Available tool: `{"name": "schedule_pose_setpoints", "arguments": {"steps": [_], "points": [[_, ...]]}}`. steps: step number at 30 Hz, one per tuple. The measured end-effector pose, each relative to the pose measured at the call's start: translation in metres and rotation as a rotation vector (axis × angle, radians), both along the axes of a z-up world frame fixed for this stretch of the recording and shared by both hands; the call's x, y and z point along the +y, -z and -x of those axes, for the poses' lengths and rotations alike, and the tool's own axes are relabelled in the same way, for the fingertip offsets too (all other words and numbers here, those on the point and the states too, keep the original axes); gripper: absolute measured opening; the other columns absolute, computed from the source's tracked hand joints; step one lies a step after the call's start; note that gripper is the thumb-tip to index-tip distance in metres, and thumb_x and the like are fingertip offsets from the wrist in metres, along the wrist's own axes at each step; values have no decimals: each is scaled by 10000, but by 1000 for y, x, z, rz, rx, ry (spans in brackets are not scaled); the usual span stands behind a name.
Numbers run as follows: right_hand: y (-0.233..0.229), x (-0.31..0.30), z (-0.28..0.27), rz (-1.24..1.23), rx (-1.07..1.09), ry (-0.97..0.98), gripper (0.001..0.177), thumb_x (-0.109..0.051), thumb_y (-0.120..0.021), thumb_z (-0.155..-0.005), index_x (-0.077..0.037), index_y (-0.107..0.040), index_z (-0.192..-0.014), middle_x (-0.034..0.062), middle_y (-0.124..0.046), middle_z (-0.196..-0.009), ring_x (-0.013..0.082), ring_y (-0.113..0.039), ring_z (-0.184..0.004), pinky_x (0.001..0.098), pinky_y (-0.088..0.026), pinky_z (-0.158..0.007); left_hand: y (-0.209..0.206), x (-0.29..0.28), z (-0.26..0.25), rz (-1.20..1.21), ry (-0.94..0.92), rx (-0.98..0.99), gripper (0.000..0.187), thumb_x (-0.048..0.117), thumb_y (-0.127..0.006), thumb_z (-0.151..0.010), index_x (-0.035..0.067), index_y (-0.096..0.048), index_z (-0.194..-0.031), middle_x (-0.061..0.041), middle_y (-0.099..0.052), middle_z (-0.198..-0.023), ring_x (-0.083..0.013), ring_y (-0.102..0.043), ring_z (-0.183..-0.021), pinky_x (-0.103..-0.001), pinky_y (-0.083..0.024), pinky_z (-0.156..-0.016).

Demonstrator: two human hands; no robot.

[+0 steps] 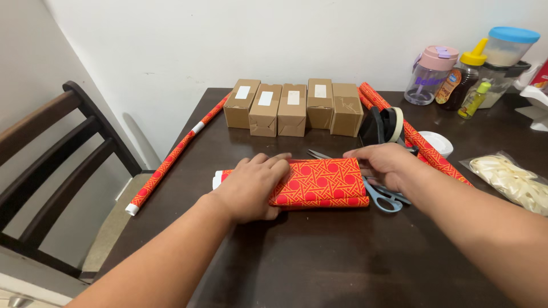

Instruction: The person wraps a small box with red patterned wrapping paper. They fold the paper around the box, secure it with tape, and fold the ends neatly to complete the wrapping.

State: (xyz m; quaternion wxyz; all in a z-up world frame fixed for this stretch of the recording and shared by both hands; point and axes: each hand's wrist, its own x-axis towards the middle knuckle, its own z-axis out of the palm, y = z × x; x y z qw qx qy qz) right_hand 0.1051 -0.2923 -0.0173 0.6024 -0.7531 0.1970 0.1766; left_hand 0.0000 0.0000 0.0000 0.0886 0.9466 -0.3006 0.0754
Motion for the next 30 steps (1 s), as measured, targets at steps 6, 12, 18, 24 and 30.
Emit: {"name": "schedule_pose_setpoints", "arguments": {"steps": [6,12,18,24,30], "points": [[2,-3,-5,-198,-70,-19,205,-192,-714,-923,-98,-724,-1105,7,-731,-1036,137,-681,-988,311,-490,-866,-3,-5,-4,-34,-19,19,625,265,-890,-603,155,-554,-1118,-49,-571,-1154,-294,-530,-1145,-455,-454,-947],[2,0,15,-61,-280,-244,280,-102,-729,-865,-66,-724,-1143,52,-755,-1047,144,-697,-959,297,-548,-857,-9,-8,-5,14,-22,74,644,257,-911,-592,144,-547,-1112,-103,-548,-1170,-322,-535,-1163,-437,-482,-968],[-3,9,31,142,-476,-411,310,-203,-703,-884,-51,-755,-1149,46,-775,-1060,104,-703,-971,273,-555,-874,-17,-13,-6,-11,-47,185,715,280,-933,-571,163,-508,-1133,-103,-546,-1164,-315,-522,-1197,-432,-475,-978],[-10,11,35,897,-867,-493,355,-377,-811,-890,-54,-799,-1036,135,-682,-1163,226,-669,-1090,329,-552,-938,-16,-19,-8,-37,-20,163,740,323,-947,-545,168,-516,-1128,-110,-546,-1156,-330,-506,-1200,-435,-462,-999],[-13,34,28,816,-864,-861,522,-458,-697,-957,-116,-681,-1351,75,-717,-1310,295,-621,-1201,436,-271,-1124,-12,-22,-9,-50,-13,117,740,340,-942,-540,167,-528,-1128,-121,-541,-1163,-338,-511,-1191,-448,-471,-983]]}}
